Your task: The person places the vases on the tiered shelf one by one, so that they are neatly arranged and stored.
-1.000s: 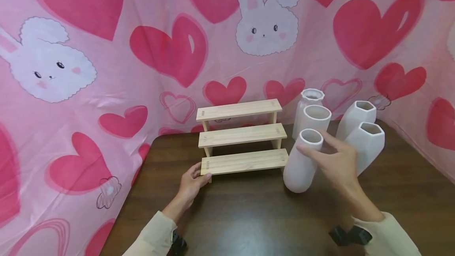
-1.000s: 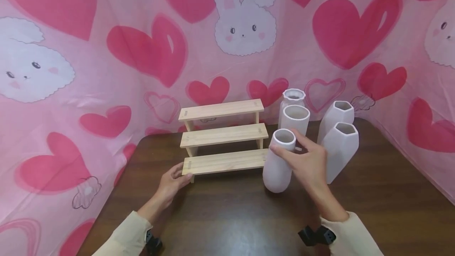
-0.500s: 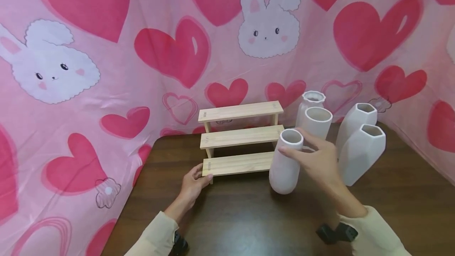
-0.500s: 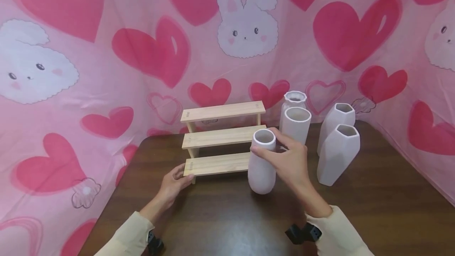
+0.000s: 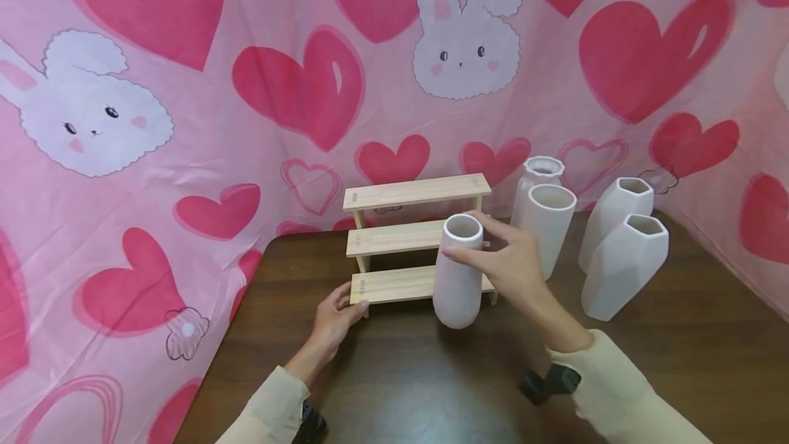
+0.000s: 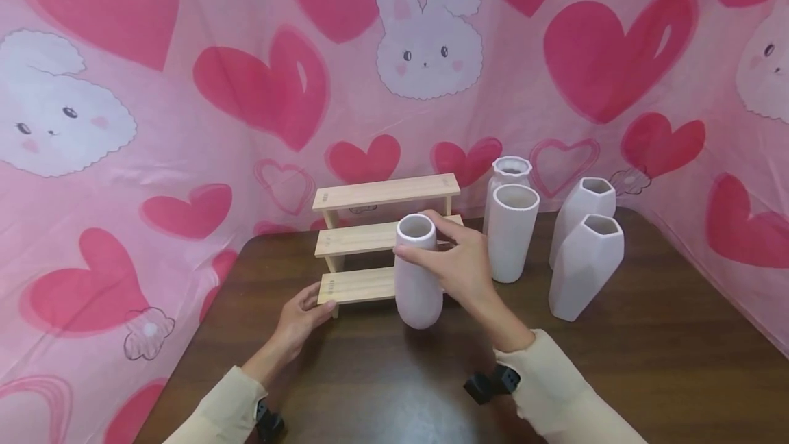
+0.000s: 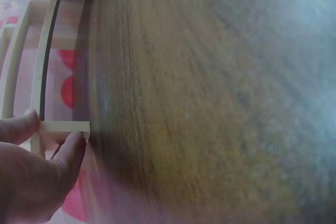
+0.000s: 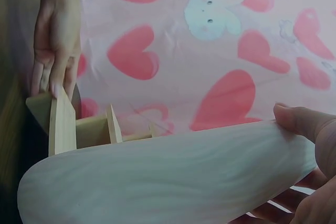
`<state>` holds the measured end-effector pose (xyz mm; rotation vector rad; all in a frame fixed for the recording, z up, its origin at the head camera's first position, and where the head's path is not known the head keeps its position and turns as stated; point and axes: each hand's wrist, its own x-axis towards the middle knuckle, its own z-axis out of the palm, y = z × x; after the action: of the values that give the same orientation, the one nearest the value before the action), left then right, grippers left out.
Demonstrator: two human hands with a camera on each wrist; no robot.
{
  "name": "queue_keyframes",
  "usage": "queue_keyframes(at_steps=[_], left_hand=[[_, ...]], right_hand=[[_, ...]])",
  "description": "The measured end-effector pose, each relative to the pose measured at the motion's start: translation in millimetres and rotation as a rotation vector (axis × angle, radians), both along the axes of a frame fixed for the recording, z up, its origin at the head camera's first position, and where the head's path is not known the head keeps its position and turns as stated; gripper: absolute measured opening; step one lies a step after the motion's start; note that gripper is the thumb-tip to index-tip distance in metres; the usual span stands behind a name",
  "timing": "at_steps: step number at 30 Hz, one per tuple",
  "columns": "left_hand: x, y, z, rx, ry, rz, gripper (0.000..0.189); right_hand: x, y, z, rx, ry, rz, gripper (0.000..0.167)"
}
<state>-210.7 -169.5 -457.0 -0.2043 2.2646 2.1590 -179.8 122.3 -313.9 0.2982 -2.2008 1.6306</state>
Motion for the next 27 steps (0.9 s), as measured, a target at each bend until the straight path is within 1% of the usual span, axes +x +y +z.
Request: queue_keyframes(at_steps=[3, 8, 10, 14, 20, 27], left_hand=[[-1.1, 0.7, -0.4, -0.001, -0.001, 0.002, 0.059], [-1.4, 1.3, -0.2, 0.0, -0.005, 0.0, 0.058], [-1.5, 1.2, 0.3, 0.0, -0.004, 0.001, 0.058], [-1.0, 1.1, 2.0, 0.001, 0.0, 0.001, 0.057], [1.2, 1.5, 4.3, 0.014, 0.006, -0.015, 0.058], [-0.7, 1.5, 3.5, 0.006, 0.007, -0.002, 0.058]], right_hand=[[-4.5, -8, 1.8, -0.028, 0.006, 0.036, 0.053], [-12.2, -20, 5.4, -0.031, -0.001, 0.076, 0.055], [-16.3, -26, 7.5, -0.028, 0.011, 0.092, 0.055], [-26.2, -40, 10.0, -0.038, 0.001, 0.113, 0.059], [-40.8, -57, 9.7, -0.07, -0.031, 0.138, 0.064], [-51.3, -68, 6.4, -0.093, -0.022, 0.156, 0.067]])
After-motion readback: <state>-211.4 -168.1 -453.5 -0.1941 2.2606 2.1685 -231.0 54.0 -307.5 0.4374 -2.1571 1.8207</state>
